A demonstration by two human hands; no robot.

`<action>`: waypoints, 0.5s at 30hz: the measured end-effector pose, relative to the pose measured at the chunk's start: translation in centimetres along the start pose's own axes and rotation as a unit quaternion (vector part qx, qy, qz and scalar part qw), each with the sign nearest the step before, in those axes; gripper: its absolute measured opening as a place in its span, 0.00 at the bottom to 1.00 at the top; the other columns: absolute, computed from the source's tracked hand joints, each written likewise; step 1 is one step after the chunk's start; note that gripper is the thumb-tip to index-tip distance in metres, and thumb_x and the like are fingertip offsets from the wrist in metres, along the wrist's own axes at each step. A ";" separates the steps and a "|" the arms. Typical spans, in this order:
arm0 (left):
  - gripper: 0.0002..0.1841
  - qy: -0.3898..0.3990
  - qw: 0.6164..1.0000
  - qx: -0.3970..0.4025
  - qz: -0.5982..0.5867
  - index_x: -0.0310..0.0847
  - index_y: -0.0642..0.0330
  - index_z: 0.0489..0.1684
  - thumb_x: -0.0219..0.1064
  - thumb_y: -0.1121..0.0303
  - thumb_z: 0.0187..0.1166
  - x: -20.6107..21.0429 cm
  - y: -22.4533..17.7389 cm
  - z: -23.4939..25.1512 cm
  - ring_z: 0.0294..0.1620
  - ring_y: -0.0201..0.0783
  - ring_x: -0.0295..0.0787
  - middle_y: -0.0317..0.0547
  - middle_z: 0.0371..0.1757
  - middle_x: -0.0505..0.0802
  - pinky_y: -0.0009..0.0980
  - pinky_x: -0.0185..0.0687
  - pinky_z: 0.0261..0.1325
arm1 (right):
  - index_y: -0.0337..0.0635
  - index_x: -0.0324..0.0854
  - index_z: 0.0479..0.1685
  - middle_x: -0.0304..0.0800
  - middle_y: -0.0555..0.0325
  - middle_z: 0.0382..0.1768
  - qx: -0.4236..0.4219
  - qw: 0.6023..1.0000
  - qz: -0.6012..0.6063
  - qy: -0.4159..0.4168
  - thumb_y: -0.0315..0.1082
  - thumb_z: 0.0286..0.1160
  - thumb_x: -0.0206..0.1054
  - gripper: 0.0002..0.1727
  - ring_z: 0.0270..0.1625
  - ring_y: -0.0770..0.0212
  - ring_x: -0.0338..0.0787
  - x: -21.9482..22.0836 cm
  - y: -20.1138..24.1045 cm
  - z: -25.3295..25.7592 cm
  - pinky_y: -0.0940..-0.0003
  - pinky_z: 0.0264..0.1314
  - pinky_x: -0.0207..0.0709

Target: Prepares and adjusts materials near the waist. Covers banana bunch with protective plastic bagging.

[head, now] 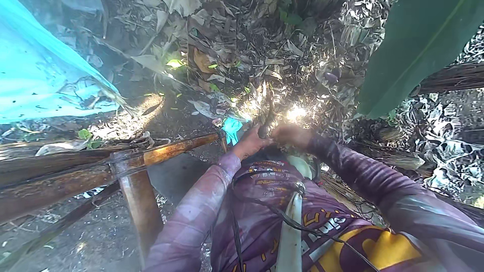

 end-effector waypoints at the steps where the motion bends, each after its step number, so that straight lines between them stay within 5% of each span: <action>1: 0.25 -0.001 1.000 0.000 0.006 0.74 0.59 0.68 0.76 0.73 0.72 -0.1 0.0 0.0 0.28 0.41 0.84 0.49 0.41 0.90 0.35 0.82 0.32 | 0.32 0.82 0.55 0.91 0.53 0.41 0.008 1.000 0.004 -0.001 0.22 0.79 0.63 0.10 0.40 0.65 0.90 -0.1 0.0 0.0 0.67 0.44 0.86; 5: 0.26 -0.010 1.000 -0.007 0.002 0.74 0.60 0.69 0.75 0.74 0.72 -0.1 0.0 0.5 0.31 0.41 0.87 0.49 0.43 0.91 0.36 0.85 0.35 | 0.33 0.82 0.56 0.91 0.53 0.38 0.008 1.000 0.026 -0.003 0.23 0.78 0.63 0.11 0.36 0.64 0.89 -0.6 -0.1 0.1 0.66 0.41 0.86; 10: 0.33 -0.023 0.998 0.026 0.043 0.73 0.63 0.72 0.80 0.72 0.65 -0.6 -1.1 1.4 0.54 0.47 0.88 0.55 0.58 0.89 0.48 0.84 0.60 | 0.32 0.81 0.55 0.91 0.52 0.39 0.004 1.000 0.022 -0.006 0.24 0.78 0.64 0.11 0.37 0.64 0.90 -0.5 0.4 0.2 0.65 0.43 0.86; 13: 0.29 -0.034 0.998 0.028 0.044 0.73 0.63 0.72 0.77 0.70 0.70 -0.6 -1.0 0.9 0.38 0.47 0.89 0.55 0.47 0.91 0.45 0.87 0.42 | 0.33 0.82 0.54 0.92 0.52 0.38 0.011 0.999 0.038 -0.006 0.24 0.77 0.67 0.10 0.39 0.63 0.91 -0.1 0.6 0.2 0.65 0.45 0.87; 15: 0.26 -0.039 0.999 0.015 0.023 0.73 0.64 0.70 0.76 0.72 0.72 -1.1 -0.5 1.4 0.35 0.44 0.90 0.52 0.44 0.91 0.41 0.89 0.41 | 0.32 0.82 0.54 0.92 0.52 0.39 0.011 0.999 0.042 -0.004 0.24 0.76 0.67 0.11 0.39 0.62 0.91 -0.2 0.2 0.4 0.64 0.44 0.88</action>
Point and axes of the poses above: each hand's wrist, its own z-axis towards the middle knuckle, its own x-axis out of the palm, y = z × x, the point moved 7 cm from there along z, towards the middle knuckle
